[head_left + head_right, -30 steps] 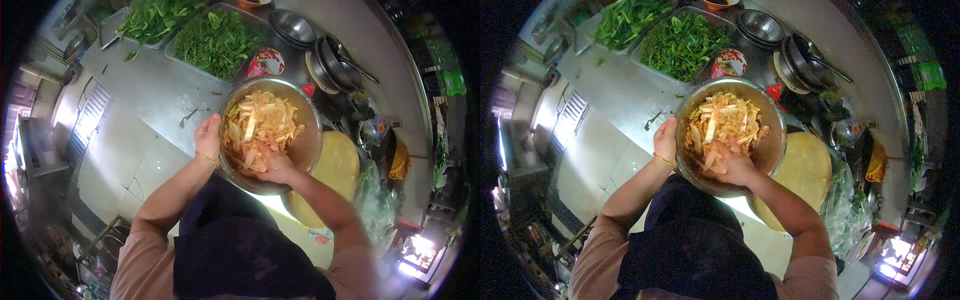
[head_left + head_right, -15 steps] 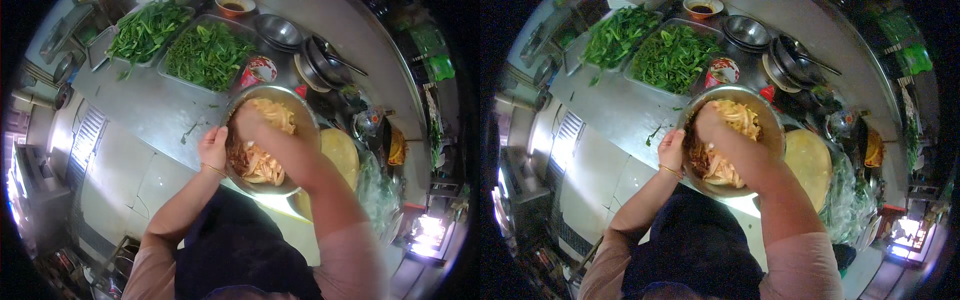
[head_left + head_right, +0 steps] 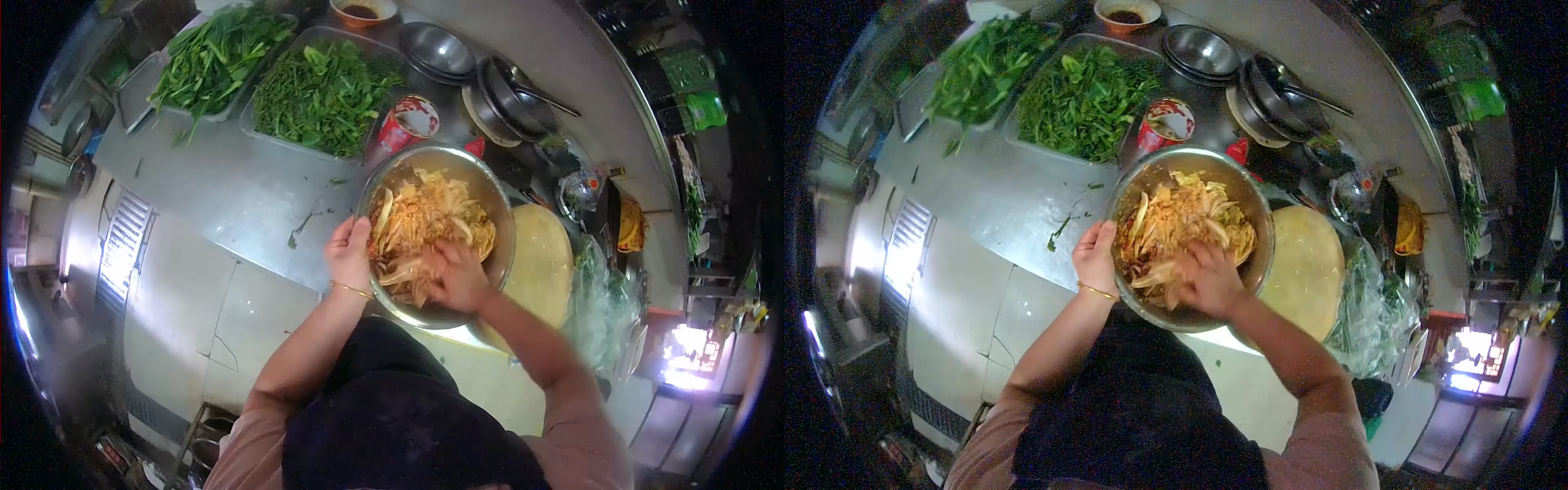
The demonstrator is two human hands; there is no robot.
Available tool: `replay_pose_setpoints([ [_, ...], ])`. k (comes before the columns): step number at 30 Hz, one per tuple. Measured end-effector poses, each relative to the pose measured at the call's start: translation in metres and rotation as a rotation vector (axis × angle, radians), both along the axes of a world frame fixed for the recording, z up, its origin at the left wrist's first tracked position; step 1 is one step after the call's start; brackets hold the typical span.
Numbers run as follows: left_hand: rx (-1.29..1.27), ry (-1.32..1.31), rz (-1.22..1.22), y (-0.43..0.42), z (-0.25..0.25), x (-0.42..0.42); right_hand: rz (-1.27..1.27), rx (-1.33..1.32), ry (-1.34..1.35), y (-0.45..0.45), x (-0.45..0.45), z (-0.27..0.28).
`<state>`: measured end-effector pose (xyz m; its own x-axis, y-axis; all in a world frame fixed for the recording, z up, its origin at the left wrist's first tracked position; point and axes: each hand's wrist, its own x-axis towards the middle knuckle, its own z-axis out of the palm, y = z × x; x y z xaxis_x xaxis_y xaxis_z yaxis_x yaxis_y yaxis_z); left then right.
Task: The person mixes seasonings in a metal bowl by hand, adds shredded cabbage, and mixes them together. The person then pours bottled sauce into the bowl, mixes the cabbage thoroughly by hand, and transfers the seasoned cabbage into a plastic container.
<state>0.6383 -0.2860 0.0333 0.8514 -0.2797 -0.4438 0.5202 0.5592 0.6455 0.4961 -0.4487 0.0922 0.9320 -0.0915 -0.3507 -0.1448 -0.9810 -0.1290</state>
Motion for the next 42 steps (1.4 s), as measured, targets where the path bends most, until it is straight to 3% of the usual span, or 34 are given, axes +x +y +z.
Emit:
replay_pose_setpoints([
  [4, 0.003, -0.009, -0.028, 0.004, 0.005, -0.001, -0.038, -0.045, 0.178, 0.024, -0.017, 0.026],
  [10, -0.008, -0.023, -0.042, 0.004, 0.008, 0.003, 0.010, -0.099, 0.268, -0.018, 0.035, -0.019],
  [14, -0.024, 0.012, -0.043, 0.002, 0.008, 0.004, -0.110, -0.161, 0.132, -0.008, 0.046, -0.031],
  [18, -0.072, 0.018, -0.031, 0.002, 0.021, 0.003, 0.174, 0.019, 0.082, 0.012, 0.012, 0.001],
  [21, 0.004, 0.043, -0.011, -0.001, 0.018, 0.004, 0.149, 0.132, 0.091, 0.017, 0.027, 0.023],
  [24, -0.006, 0.000, -0.042, 0.000, 0.014, 0.007, -0.018, 0.309, -0.313, 0.023, 0.068, 0.000],
  [27, -0.014, -0.007, -0.080, 0.002, 0.020, 0.006, 0.163, 0.053, -0.125, 0.035, 0.084, -0.042],
  [31, 0.013, -0.005, -0.015, 0.000, 0.015, 0.003, 0.542, 0.186, 0.104, 0.012, 0.045, -0.029],
  [34, 0.008, -0.041, -0.053, 0.002, 0.000, 0.000, 0.404, 0.381, -0.252, -0.012, 0.016, -0.001],
  [37, 0.085, -0.044, -0.040, 0.002, -0.002, -0.001, -0.100, 0.115, -0.543, -0.038, 0.031, 0.029],
  [40, 0.057, -0.051, -0.050, 0.001, 0.008, -0.002, -0.561, 0.518, -0.431, -0.088, 0.052, -0.033],
  [42, 0.123, -0.042, -0.055, -0.002, 0.016, 0.001, -0.484, 0.279, -0.184, -0.074, 0.085, -0.035],
])
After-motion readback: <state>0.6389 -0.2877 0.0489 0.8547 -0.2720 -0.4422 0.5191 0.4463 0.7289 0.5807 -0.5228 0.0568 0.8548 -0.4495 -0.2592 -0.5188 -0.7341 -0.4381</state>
